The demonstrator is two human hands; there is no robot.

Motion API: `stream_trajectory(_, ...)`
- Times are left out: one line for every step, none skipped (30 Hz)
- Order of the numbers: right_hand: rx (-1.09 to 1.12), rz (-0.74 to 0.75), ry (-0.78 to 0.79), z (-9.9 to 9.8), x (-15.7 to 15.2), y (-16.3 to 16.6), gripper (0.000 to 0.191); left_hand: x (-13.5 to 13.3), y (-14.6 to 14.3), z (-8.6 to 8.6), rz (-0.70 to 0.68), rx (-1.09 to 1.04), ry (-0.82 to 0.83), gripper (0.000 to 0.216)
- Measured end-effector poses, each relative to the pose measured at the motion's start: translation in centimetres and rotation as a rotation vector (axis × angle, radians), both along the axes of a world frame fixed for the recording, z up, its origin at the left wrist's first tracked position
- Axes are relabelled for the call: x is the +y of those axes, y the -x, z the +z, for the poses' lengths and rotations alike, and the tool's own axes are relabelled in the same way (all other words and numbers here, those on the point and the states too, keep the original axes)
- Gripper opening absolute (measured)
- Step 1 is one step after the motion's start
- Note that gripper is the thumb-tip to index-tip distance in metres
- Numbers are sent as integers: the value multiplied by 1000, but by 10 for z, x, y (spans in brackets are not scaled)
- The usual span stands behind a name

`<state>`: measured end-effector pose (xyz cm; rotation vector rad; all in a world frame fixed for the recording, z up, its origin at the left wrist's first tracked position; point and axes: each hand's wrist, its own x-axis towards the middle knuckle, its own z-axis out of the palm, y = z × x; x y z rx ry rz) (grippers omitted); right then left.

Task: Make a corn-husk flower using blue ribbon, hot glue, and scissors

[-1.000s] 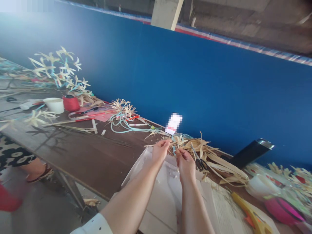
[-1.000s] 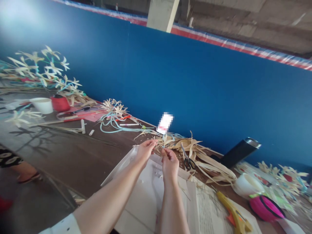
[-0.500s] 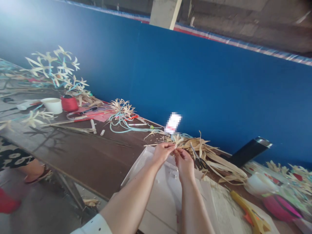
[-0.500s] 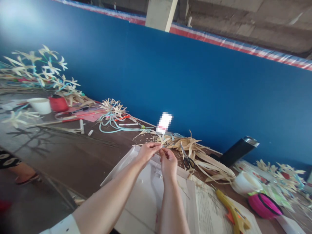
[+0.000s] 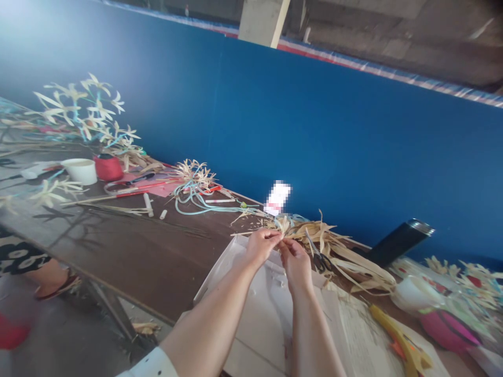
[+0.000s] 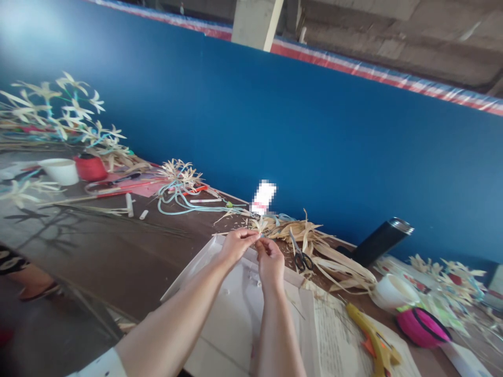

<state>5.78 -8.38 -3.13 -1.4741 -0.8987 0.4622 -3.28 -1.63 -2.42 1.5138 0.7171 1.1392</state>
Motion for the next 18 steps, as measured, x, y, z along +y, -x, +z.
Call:
stream_trajectory(-2,0,3,0,0,0,37,0,0,0,1,1,-5,17)
stream_trajectory(-4,-1,5,0,0,-1,38,0,0,0,4,1,-9,17)
stream_trajectory(-6,-1,7,0,0,-1,38,0,0,0,8,0,-12,18)
stream_trajectory(-7,0,8,-1,0,-1,39,0,0,-1,13,-2,-15,18)
stream_trajectory(-9,1,12,-1,0,-2,39,0,0,-1,16,-4,-16,18)
stream_trajectory(-11,1,16,-2,0,-2,39,0,0,-1,19,-6,-17,17)
stream_trajectory(-15,0,20,-2,0,-3,40,0,0,-2,21,-7,-17,17)
stream_trajectory(-20,-2,24,-3,0,-3,41,0,0,-2,23,-7,-19,16)
stream_trajectory(-24,-4,27,-3,1,-3,41,0,0,-3,24,-5,-24,16)
stream_trajectory(-26,-4,28,-3,1,-3,42,1,0,-3,26,-1,-30,15)
stream_trajectory(-25,-3,27,-3,1,-3,42,1,0,-3,30,3,-38,15)
stream_trajectory(-22,-2,25,-3,0,-3,42,1,0,-3,33,8,-44,14)
stream_trajectory(-18,0,23,-2,0,-2,42,1,-1,-4,38,10,-49,14)
stream_trajectory(-17,-1,22,-2,0,-2,42,1,-1,-4,41,11,-53,13)
stream_trajectory(-17,-1,22,-1,0,-1,41,1,-1,-4,44,9,-56,13)
stream_trajectory(-19,-2,22,-1,0,-1,40,1,-1,-4,47,7,-58,13)
stream_trajectory(-19,-3,20,0,-1,0,39,1,-2,-4,50,4,-60,13)
stream_trajectory(-18,-3,17,0,-1,0,38,1,-2,-4,52,4,-63,13)
